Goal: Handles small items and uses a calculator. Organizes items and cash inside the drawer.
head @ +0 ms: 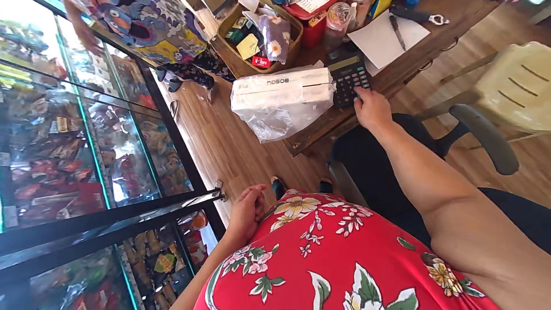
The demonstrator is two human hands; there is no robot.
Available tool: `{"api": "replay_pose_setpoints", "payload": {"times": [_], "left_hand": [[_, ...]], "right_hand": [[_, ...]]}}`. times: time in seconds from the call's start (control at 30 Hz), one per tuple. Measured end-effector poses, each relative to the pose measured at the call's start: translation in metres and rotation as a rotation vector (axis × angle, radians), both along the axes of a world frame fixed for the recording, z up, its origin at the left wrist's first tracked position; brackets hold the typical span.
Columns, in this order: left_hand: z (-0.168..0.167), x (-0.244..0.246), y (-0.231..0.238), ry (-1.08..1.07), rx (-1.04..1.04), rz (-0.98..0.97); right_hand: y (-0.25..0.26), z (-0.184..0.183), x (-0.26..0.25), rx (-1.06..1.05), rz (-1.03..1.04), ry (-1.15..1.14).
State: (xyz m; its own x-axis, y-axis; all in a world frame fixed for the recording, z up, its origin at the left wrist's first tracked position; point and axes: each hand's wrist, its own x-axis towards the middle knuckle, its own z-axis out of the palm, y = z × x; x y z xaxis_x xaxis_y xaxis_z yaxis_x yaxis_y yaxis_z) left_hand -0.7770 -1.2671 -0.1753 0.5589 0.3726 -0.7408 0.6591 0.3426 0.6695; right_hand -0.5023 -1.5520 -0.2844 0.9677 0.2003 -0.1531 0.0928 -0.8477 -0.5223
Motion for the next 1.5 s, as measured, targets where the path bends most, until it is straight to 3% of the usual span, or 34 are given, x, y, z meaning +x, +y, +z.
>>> {"api": "replay_pose_setpoints", "payload": {"times": [0.23,0.93,1.2,1.5], "left_hand": [[-0.003,0.006,-0.003,-0.005,-0.001,-0.057],[-0.002,-0.006,0.006,0.003,0.016,-0.01],[0.0,-0.009,0.006,0.006,0.015,-0.01],[-0.002,-0.009,0.005,0.001,0.007,-0.02]], "right_hand": [[0.025,0.01,-0.001,-0.099,0.037,0.174],[0.05,0.016,-0.013,-0.207,0.063,0.341],[0.045,0.023,-0.011,-0.126,0.01,0.294],[0.041,0.016,-0.011,-0.188,-0.019,0.342]]}}
